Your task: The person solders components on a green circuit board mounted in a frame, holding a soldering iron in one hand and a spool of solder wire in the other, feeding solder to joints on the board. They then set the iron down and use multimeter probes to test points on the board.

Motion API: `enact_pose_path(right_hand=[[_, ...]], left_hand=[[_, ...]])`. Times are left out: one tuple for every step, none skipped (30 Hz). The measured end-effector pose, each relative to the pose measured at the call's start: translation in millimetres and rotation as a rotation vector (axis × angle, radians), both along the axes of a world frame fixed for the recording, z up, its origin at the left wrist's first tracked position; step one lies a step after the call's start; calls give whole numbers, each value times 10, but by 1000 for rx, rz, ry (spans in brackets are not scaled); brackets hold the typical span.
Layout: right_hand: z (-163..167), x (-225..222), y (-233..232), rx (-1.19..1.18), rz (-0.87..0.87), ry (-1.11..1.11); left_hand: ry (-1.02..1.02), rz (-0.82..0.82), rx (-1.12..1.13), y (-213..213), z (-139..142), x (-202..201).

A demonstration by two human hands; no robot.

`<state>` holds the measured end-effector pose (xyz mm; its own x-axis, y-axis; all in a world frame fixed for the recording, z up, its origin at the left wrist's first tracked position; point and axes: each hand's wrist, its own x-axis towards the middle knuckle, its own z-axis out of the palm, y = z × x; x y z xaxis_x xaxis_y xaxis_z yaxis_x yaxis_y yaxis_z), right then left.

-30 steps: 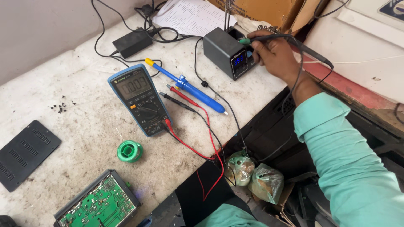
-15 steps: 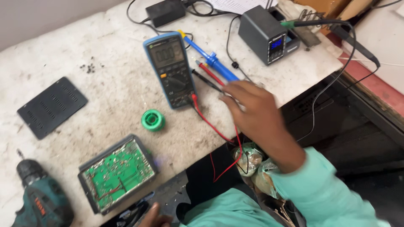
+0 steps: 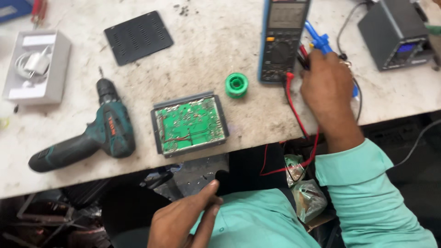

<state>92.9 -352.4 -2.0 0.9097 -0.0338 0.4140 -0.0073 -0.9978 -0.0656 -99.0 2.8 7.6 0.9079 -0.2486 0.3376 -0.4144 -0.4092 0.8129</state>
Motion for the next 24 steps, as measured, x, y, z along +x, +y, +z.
enact_pose_path(right_hand=[[5,16,7,28,-6,23],[40,11,26,54,-18,45],[107,0,45,89,-40,68],[187,-31,81,125,-63,92],[274,-94,129,163,-87,124],[366,-206,167,189,-38,26],[454,-332,223,212,14,-77],[523,-461,288,530,-17,-71],[576,-631,356,849,-49,-48],[599,-812,443,964,61,-117],[591,-996,546,1080,171,-186],[547,-1181,674,1120,176,-140],[501,-1346,798,1158,184,-101],[450,-1497,927,1181,165,0],[416,-1625,1044,1201,146,98],[380,-1674,1141,1263,252,160],[347,-1691,1238,1323,360,220],[333,-1710,1327,1343,393,259],[330,-1711,1401,1360,428,300],[340,-1700,1453,1378,463,342],[361,-1688,1478,1364,526,365],[386,-1684,1482,1349,587,389],[403,-1682,1475,1333,646,411],[439,-1683,1413,1269,694,386]], left_hand=[[21,-18,-2,-2,71,12],[42,-41,-4,1,130,24],[18,-50,-13,2,172,43],[-6,-61,-19,10,203,66],[-21,-72,-23,24,234,74],[-23,-77,-28,38,257,88],[-31,-82,-34,51,275,109],[-36,-83,-38,68,291,126],[-48,-93,-36,82,308,138],[-57,-104,-35,88,318,156],[-63,-115,-32,88,325,176],[-97,-148,-21,84,332,191],[-136,-184,-9,75,333,212],[-182,-222,4,54,326,243],[-209,-217,12,24,316,271],[-235,-212,22,-5,307,290],[-264,-207,34,-29,298,305],[-277,-191,46,-34,290,315],[-290,-174,58,-38,281,325],[-302,-155,71,-31,272,329],[-308,-132,69,-14,262,332],[-313,-111,66,3,250,329],[-319,-92,62,29,238,321],[-386,-31,37,56,218,323]])
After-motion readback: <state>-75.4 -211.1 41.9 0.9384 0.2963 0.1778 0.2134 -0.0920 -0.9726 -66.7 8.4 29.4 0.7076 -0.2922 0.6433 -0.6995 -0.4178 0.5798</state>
